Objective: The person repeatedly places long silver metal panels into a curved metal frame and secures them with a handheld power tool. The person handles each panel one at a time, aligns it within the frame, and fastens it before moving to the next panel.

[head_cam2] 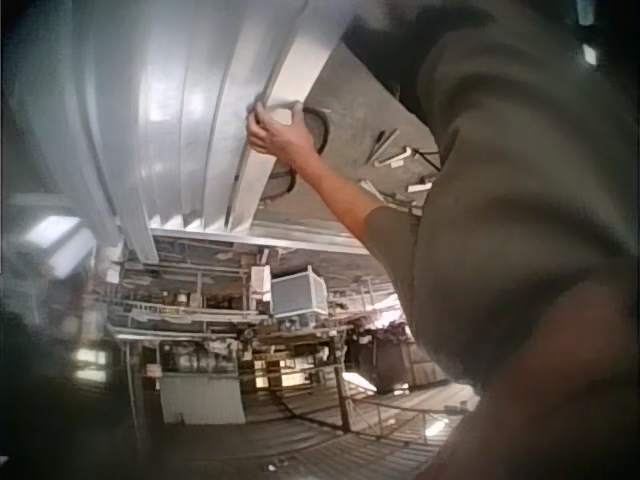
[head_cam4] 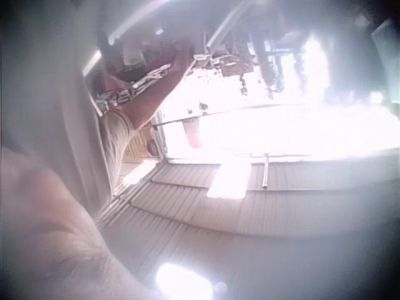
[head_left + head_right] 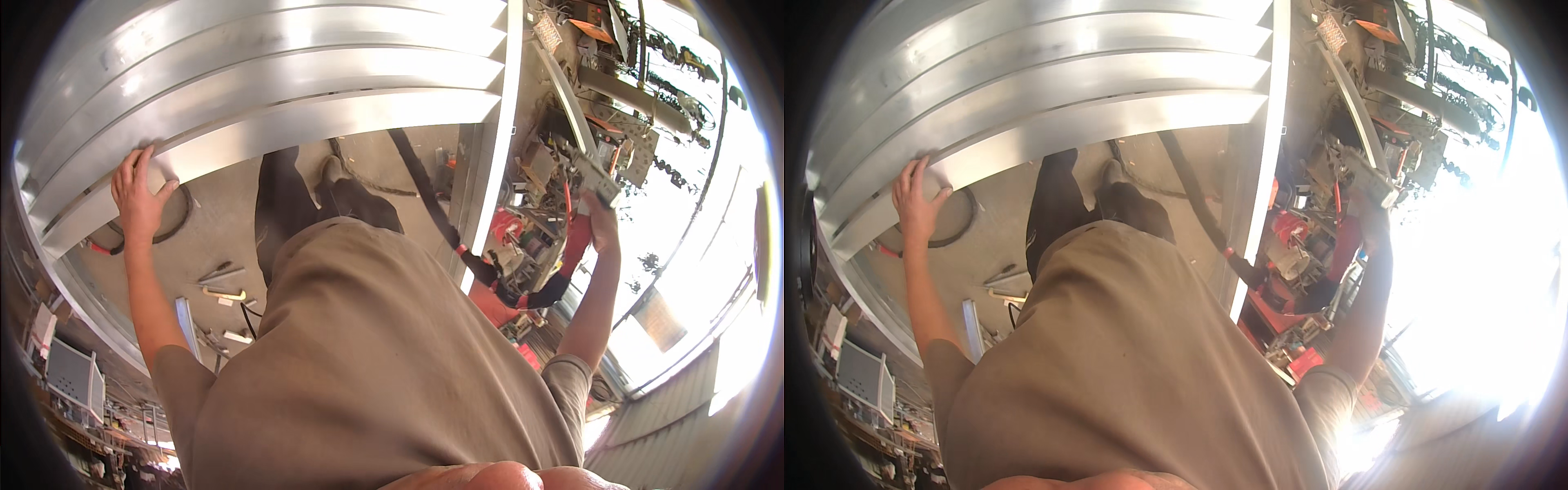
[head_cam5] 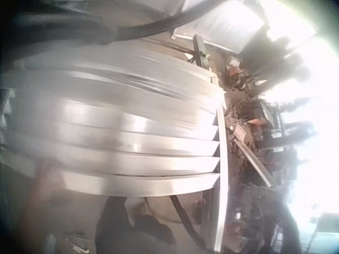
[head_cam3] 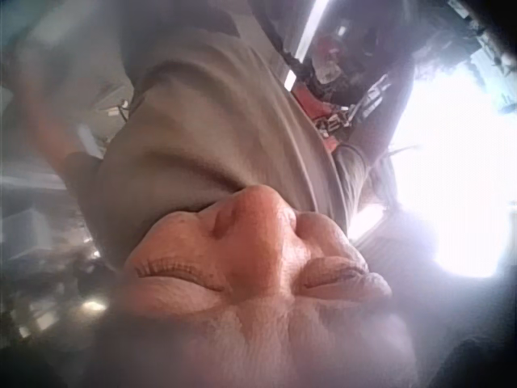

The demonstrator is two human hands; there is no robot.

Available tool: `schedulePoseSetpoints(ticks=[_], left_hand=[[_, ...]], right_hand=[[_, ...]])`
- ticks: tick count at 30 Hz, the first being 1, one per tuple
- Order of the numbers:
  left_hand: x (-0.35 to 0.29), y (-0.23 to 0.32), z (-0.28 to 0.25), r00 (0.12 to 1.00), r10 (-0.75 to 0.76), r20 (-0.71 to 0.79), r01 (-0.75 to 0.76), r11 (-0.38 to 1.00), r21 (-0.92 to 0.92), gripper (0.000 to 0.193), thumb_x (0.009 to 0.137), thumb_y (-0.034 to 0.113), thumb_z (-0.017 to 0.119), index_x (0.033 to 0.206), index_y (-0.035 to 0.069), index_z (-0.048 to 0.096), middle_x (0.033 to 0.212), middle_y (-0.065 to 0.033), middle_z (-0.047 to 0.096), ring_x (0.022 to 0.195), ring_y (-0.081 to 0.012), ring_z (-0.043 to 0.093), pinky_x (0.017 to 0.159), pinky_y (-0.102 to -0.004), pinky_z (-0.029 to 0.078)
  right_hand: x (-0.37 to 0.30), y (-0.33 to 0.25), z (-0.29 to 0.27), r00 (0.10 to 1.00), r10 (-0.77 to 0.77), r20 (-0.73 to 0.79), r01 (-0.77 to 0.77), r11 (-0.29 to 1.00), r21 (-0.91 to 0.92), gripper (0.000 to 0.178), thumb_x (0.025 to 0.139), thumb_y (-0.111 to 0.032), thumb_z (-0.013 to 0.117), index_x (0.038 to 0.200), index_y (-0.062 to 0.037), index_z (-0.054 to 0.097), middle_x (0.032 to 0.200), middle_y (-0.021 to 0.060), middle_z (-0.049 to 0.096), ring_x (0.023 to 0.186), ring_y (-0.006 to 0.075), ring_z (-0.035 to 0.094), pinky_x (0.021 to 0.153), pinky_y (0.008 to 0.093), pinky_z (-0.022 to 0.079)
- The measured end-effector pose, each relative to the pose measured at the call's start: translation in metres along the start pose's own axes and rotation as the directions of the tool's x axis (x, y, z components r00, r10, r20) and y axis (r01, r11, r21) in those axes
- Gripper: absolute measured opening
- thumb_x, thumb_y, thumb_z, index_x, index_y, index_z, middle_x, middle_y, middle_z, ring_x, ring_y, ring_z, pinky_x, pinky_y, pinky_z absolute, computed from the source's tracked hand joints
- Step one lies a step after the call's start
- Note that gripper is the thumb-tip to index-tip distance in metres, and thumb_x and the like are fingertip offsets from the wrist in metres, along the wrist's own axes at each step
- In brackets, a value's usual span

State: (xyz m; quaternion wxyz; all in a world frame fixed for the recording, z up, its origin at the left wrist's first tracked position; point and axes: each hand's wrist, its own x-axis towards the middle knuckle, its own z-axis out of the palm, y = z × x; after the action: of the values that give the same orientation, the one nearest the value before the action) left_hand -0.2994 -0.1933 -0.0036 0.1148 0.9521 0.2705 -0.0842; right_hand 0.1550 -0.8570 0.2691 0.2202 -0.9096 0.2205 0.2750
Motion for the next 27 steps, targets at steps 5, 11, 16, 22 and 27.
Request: schedulePoseSetpoints(ticks=[5, 11, 16, 22, 27], left_hand=[[-0.027, 0.028, 0.005, 0.976, -0.074, -0.204, 0.096, 0.990, 0.099, 0.082, 0.081, 0.036, 0.085, 0.154, 0.023, 0.050, 0.152, -0.0060, 0.050, 0.140, -0.0320, 0.046, 0.119, -0.0496, 0.035], [-0.112, 0.102, 0.044, 0.941, -0.182, -0.285, 0.211, 0.975, 0.072, 0.069, 0.094, 0.046, 0.073, 0.151, 0.015, 0.052, 0.150, -0.0202, 0.051, 0.136, -0.0398, 0.053, 0.112, -0.0519, 0.043], [-0.214, 0.171, 0.106, 0.971, -0.229, 0.066, 0.230, 0.973, -0.009, 0.068, 0.090, 0.046, 0.076, 0.148, 0.016, 0.055, 0.149, -0.0227, 0.051, 0.138, -0.0412, 0.050, 0.112, -0.0508, 0.044], [-0.290, 0.203, 0.133, 0.923, -0.230, 0.308, 0.258, 0.965, -0.054, 0.067, 0.090, 0.043, 0.077, 0.146, 0.014, 0.057, 0.147, -0.0230, 0.052, 0.136, -0.0397, 0.052, 0.112, -0.0475, 0.045], [-0.293, 0.210, 0.117, 0.897, -0.160, 0.412, 0.244, 0.956, -0.160, 0.065, 0.092, 0.037, 0.076, 0.145, 0.006, 0.056, 0.142, -0.0241, 0.057, 0.132, -0.0392, 0.057, 0.111, -0.0459, 0.046]], right_hand=[[0.032, 0.201, -0.019, 0.989, 0.150, -0.019, -0.132, 0.920, 0.370, 0.041, 0.096, -0.025, 0.072, 0.130, -0.0042, 0.062, 0.106, 0.0084, 0.068, 0.084, 0.0207, 0.070, 0.070, 0.0366, 0.060], [0.067, 0.448, -0.006, 0.926, 0.290, 0.243, -0.372, 0.590, 0.717, 0.033, 0.099, -0.021, 0.066, 0.126, -0.0037, 0.060, 0.097, 0.0104, 0.069, 0.077, 0.0250, 0.071, 0.066, 0.0416, 0.062], [0.083, 0.586, 0.037, 0.786, 0.465, 0.407, -0.595, 0.394, 0.700, 0.016, 0.100, -0.024, 0.064, 0.103, -0.0087, 0.063, 0.080, 0.0067, 0.067, 0.066, 0.0225, 0.067, 0.063, 0.0390, 0.060], [0.109, 0.676, 0.103, 0.747, 0.455, 0.485, -0.655, 0.375, 0.656, 0.017, 0.099, -0.021, 0.065, 0.107, -0.0060, 0.063, 0.085, 0.0074, 0.066, 0.072, 0.0241, 0.067, 0.065, 0.0416, 0.059], [0.119, 0.700, 0.147, 0.754, 0.377, 0.537, -0.656, 0.396, 0.643, 0.014, 0.096, -0.018, 0.067, 0.099, -0.0040, 0.063, 0.084, 0.0079, 0.065, 0.071, 0.0227, 0.065, 0.065, 0.0378, 0.057]])
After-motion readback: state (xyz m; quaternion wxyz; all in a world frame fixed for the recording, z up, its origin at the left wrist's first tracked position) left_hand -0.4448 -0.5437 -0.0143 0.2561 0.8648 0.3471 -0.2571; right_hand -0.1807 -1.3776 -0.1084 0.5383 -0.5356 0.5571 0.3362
